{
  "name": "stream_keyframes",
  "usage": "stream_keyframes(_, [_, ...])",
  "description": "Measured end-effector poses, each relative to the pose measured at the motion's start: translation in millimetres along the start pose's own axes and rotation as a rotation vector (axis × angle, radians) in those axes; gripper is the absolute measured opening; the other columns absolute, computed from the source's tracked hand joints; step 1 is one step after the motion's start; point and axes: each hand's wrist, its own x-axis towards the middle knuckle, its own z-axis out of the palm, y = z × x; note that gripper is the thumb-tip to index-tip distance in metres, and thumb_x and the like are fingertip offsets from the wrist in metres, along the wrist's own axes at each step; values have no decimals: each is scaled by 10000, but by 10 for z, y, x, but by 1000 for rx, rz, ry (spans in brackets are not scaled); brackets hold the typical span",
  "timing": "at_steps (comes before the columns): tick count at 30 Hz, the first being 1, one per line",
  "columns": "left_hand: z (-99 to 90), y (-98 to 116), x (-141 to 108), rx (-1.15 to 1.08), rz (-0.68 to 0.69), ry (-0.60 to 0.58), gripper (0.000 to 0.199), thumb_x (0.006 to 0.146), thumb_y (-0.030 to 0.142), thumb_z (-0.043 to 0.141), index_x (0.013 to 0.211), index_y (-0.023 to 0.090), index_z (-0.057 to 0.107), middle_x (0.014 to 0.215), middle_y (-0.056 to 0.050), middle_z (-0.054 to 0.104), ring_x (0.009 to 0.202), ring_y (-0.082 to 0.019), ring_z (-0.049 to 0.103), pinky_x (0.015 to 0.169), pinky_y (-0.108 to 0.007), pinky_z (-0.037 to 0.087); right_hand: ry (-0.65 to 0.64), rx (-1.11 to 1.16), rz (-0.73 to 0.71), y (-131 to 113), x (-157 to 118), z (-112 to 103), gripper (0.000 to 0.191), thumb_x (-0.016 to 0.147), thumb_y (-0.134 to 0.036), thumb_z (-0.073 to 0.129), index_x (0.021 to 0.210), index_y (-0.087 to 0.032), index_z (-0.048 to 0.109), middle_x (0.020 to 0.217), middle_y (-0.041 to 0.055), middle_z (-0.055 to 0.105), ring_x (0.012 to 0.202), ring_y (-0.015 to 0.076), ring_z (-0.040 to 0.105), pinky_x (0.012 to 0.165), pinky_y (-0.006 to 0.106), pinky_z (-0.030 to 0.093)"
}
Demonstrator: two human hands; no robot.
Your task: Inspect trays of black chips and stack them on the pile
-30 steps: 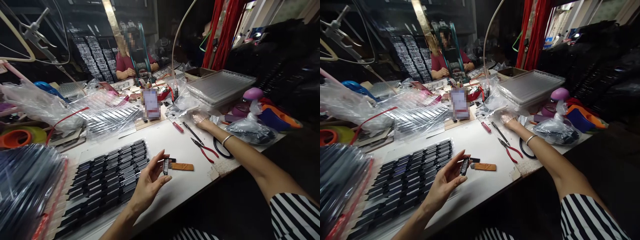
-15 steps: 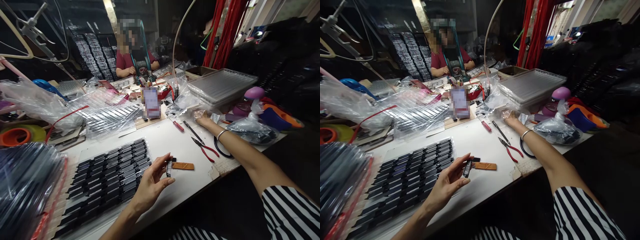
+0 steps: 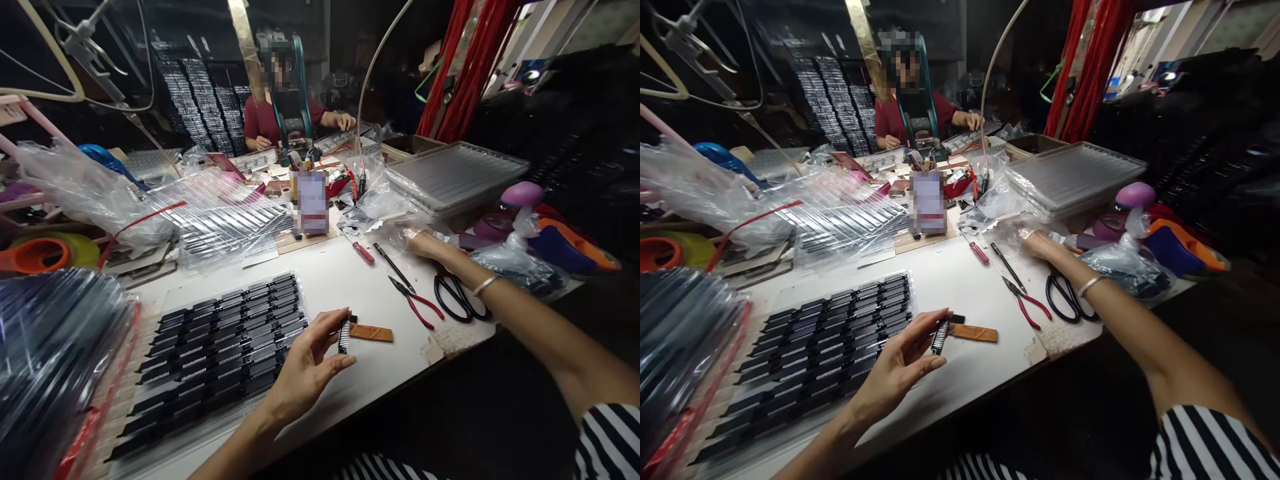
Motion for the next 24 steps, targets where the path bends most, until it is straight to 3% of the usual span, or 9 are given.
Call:
stream_keyframes(3, [19, -9, -8, -12, 8, -25, 519, 771, 246, 685, 1272, 273, 556, 1258, -71, 520, 1204, -227, 476, 1031, -312, 372, -21, -100, 41, -160, -316, -100, 188, 907, -289, 531, 989, -135, 599, 963, 57, 617, 837, 163, 599, 745, 350, 508])
stream_keyframes(6, [51, -9, -12, 2, 11, -47, 517, 778, 251, 678, 1279, 262, 551, 1258, -84, 521, 1201, -235, 480, 1026, -327, 374, 51, -158, 61, -505, -551, -138, 176, 916, -198, 446, 931, -118, 602, 926, 144, 608, 868, 231, 581, 763, 379, 458])
stream_keyframes(9, [67, -1, -13, 11, 16, -34, 505, 774, 260, 680, 1265, 249, 565, 1237, -90, 532, 1187, -244, 488, 1022, -339, 376, 122, -148, 17, -869, -569, -92, 205, 889, -226, 454, 1033, -138, 570, 1033, 180, 583, 948, 285, 540, 803, 385, 413])
stream_keyframes(12, [47, 6, -10, 29, 14, -1, 500, 770, 266, 683, 1257, 247, 573, 1232, -88, 535, 1180, -245, 491, 1015, -334, 380, 149, -116, 1, -1049, -412, -21, 270, 841, -208, 493, 1100, -149, 537, 1050, 169, 575, 955, 297, 515, 797, 384, 401])
stream_keyframes(18, [16, -9, -9, 23, 15, -20, 501, 779, 248, 678, 1265, 248, 558, 1247, -85, 509, 1203, -237, 472, 1020, -325, 373, 140, -52, -26, -870, -205, 59, 355, 847, -91, 362, 1142, -178, 539, 985, 133, 556, 763, 224, 523, 647, 316, 395])
stream_keyframes(24, [31, -17, -12, 37, 5, -54, 511, 797, 243, 668, 1288, 265, 530, 1254, -69, 495, 1205, -211, 470, 1018, -289, 365, 149, 1, -95, -721, -195, 116, 327, 856, -101, 375, 1063, -200, 608, 1158, 119, 461, 845, 200, 524, 662, 290, 412])
